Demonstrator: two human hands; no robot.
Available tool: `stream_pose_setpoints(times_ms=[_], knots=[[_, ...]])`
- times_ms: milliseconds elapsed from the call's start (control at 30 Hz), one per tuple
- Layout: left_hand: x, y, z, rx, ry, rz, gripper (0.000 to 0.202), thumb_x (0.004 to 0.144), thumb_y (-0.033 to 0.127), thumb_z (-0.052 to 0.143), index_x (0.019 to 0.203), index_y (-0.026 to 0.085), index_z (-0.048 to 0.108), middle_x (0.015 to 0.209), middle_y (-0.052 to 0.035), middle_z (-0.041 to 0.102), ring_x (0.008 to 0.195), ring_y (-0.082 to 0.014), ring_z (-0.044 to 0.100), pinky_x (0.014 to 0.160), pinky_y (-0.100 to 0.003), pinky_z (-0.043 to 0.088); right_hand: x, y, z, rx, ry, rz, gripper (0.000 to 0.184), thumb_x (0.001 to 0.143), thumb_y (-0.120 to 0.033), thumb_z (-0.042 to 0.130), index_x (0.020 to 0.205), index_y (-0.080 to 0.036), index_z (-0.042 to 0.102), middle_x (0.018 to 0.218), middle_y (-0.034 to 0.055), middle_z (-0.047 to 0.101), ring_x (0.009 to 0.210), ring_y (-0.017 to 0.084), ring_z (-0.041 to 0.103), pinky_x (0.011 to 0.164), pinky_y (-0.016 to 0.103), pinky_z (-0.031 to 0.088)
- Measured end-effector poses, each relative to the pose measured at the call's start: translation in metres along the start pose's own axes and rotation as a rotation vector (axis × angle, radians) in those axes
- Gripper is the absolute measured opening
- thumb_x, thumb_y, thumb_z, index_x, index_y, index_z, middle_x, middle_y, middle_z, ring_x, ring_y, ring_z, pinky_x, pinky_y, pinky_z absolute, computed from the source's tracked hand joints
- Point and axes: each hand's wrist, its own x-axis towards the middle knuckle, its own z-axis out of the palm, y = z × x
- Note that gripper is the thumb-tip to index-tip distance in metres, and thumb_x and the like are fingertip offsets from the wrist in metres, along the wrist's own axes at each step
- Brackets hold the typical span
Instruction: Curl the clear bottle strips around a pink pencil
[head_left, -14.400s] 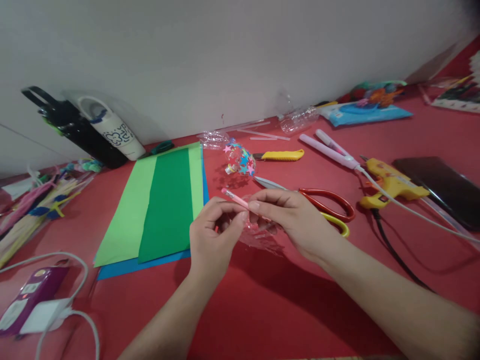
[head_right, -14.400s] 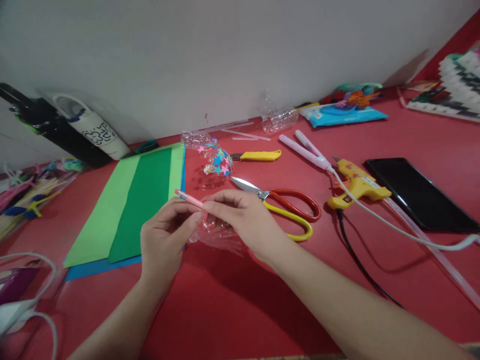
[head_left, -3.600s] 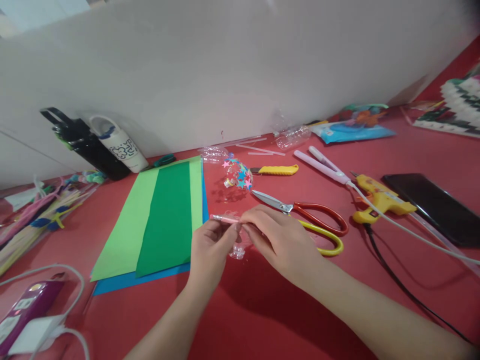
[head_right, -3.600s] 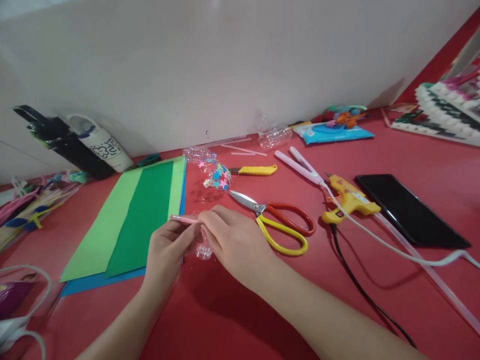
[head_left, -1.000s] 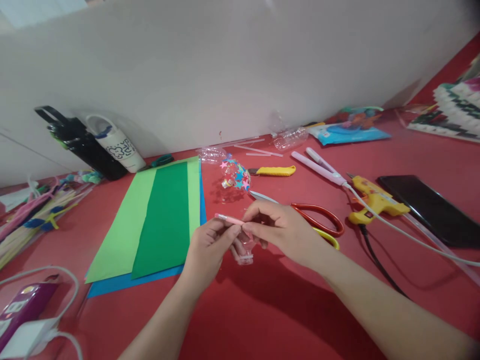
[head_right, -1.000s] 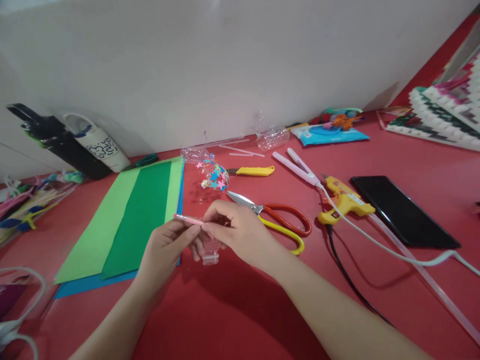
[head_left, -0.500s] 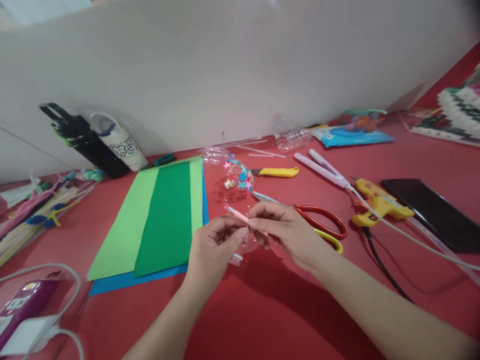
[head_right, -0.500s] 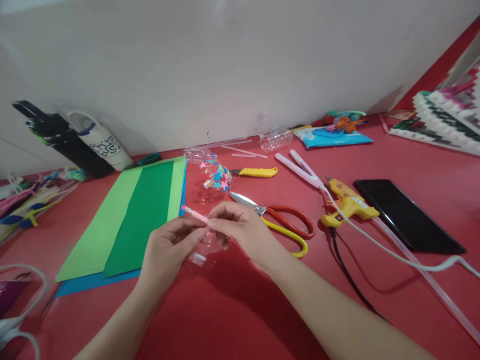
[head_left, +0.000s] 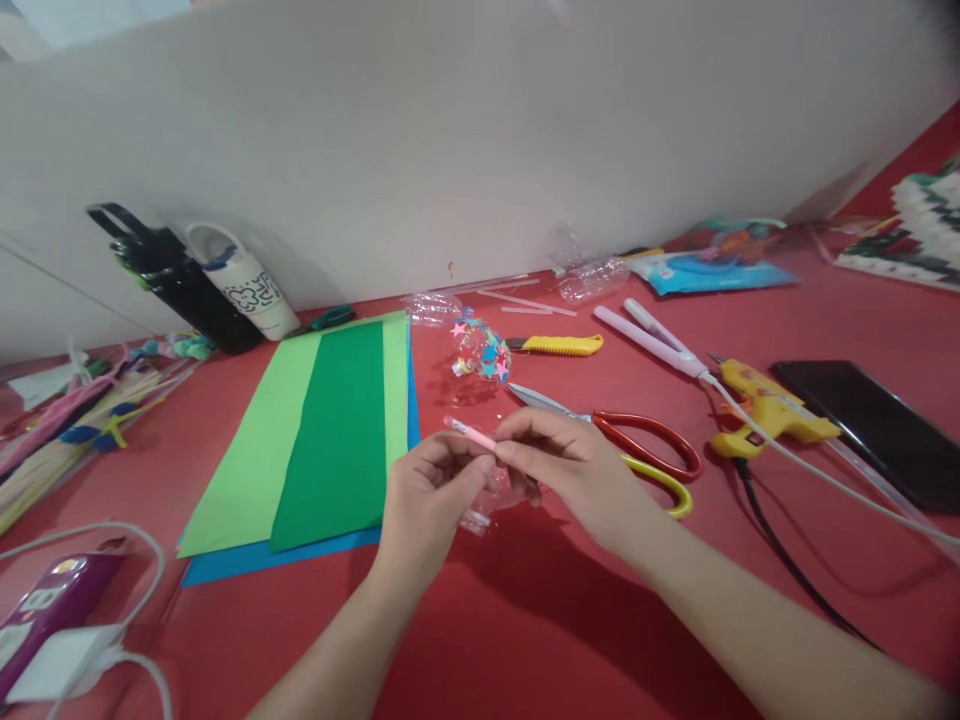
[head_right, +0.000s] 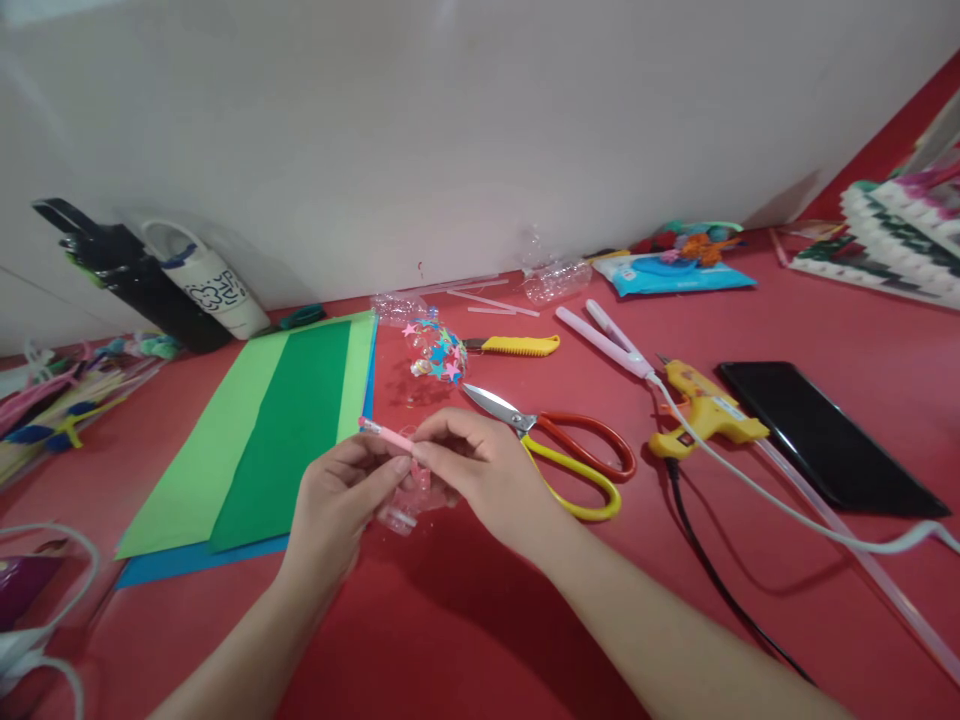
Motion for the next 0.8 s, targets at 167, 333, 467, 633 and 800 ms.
stream_pose_setpoints(times_ms=[167, 333, 467, 633, 800], knots=[[0.0013, 0.0, -0.0027, 0.122, 0.011, 0.163, 0.004, 0.072, 0.019, 0.067, 0.068, 0.018, 0.067, 0.066, 0.0009, 0.064, 0.059, -0.0088, 0.054, 0.052, -0.018, 0.043, 0.0026, 0.0039, -0.0005, 0.104, 0.006, 0.023, 0.01, 0.081, -0.023, 0.059, 0.072, -0.018, 0.06, 0.057, -0.0046, 0.054, 0.049, 0.007, 0.049, 0.046, 0.019, 0.04], [0.0012, -0.0021, -0.0034, 0.157, 0.008, 0.193, 0.006, 0.075, 0.017, 0.064, 0.069, 0.019, 0.065, 0.07, 0.0022, 0.062, 0.063, -0.0087, 0.053, 0.057, -0.019, 0.04, 0.0019, 0.0045, -0.0006, 0.09, 0.012, 0.041, 0.01, 0.08, -0.024, 0.06, 0.073, -0.018, 0.06, 0.057, -0.0044, 0.053, 0.049, 0.008, 0.05, 0.045, 0.019, 0.041], [-0.0003, -0.0019, -0.0026, 0.137, 0.018, 0.158, 0.006, 0.075, 0.019, 0.063, 0.069, 0.019, 0.063, 0.068, 0.0029, 0.06, 0.057, -0.008, 0.05, 0.054, -0.02, 0.04, -0.0007, 0.002, 0.0025, 0.033, 0.03, 0.016, 0.009, 0.081, -0.02, 0.057, 0.073, -0.018, 0.059, 0.057, -0.0048, 0.054, 0.049, 0.007, 0.051, 0.049, 0.019, 0.044], [-0.0012, 0.0007, -0.0009, 0.23, 0.084, 0.229, 0.008, 0.073, 0.017, 0.062, 0.064, 0.017, 0.063, 0.067, 0.0023, 0.059, 0.054, -0.0077, 0.047, 0.051, -0.02, 0.037, -0.0011, 0.0032, 0.0055, 0.056, 0.052, 0.03, 0.008, 0.081, -0.022, 0.056, 0.075, -0.018, 0.06, 0.058, -0.0047, 0.054, 0.048, 0.007, 0.051, 0.047, 0.019, 0.043], [-0.0001, -0.0018, 0.0007, 0.055, 0.056, 0.087, 0.002, 0.07, 0.019, 0.064, 0.068, 0.018, 0.064, 0.065, 0.0023, 0.062, 0.056, -0.0091, 0.053, 0.054, -0.02, 0.042, -0.0015, -0.0009, 0.0069, 0.029, 0.052, 0.03, 0.009, 0.081, -0.02, 0.056, 0.074, -0.017, 0.06, 0.056, -0.0051, 0.053, 0.047, 0.007, 0.051, 0.047, 0.019, 0.043]])
